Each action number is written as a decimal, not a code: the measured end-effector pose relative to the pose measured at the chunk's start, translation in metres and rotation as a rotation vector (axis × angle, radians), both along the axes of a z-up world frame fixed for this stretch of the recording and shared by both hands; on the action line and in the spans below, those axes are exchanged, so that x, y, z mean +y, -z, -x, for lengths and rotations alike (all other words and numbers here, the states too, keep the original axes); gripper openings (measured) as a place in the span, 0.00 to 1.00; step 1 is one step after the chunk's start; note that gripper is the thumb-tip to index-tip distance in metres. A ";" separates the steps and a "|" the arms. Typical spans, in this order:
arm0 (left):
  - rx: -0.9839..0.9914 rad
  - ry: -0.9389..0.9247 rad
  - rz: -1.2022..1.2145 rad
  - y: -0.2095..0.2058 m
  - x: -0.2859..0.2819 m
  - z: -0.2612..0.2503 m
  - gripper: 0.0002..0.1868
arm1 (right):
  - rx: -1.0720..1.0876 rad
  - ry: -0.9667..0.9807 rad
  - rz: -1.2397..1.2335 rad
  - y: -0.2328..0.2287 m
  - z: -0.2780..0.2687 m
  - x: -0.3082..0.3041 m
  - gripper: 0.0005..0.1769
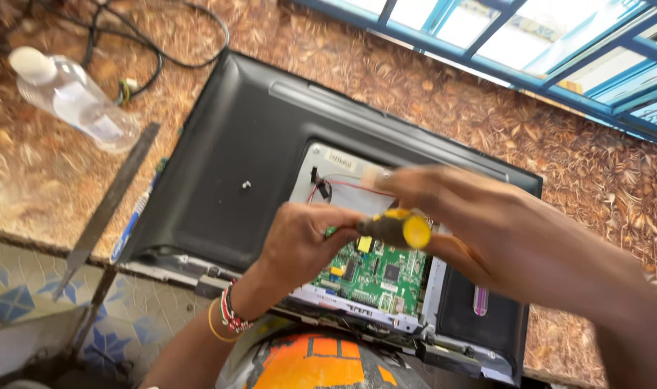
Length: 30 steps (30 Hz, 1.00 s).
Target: The person cleans a green circuit board with a toothbrush, then places it into the back of a disassembled television. They use a screwdriver to secure the board with screws.
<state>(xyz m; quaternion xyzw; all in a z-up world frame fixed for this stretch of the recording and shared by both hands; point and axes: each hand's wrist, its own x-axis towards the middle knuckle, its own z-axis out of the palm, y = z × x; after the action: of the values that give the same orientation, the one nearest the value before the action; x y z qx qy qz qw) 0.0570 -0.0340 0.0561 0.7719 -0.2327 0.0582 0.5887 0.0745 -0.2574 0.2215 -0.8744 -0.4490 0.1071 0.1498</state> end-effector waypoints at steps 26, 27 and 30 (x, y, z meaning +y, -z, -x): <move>0.051 0.051 -0.224 0.022 0.000 -0.005 0.16 | -0.405 -0.128 0.265 -0.029 -0.005 0.024 0.13; 0.039 0.081 -0.205 0.024 0.002 -0.007 0.21 | -0.275 -0.224 0.249 -0.038 -0.004 0.023 0.13; 0.006 0.083 -0.215 0.016 -0.005 -0.008 0.15 | 0.035 0.143 0.862 -0.055 -0.012 0.055 0.34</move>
<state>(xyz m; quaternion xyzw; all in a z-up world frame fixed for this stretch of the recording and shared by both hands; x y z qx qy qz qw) 0.0648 -0.0389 0.0405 0.8204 -0.2675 0.0061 0.5052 0.0860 -0.2025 0.2762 -0.8840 -0.2987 0.2889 -0.2142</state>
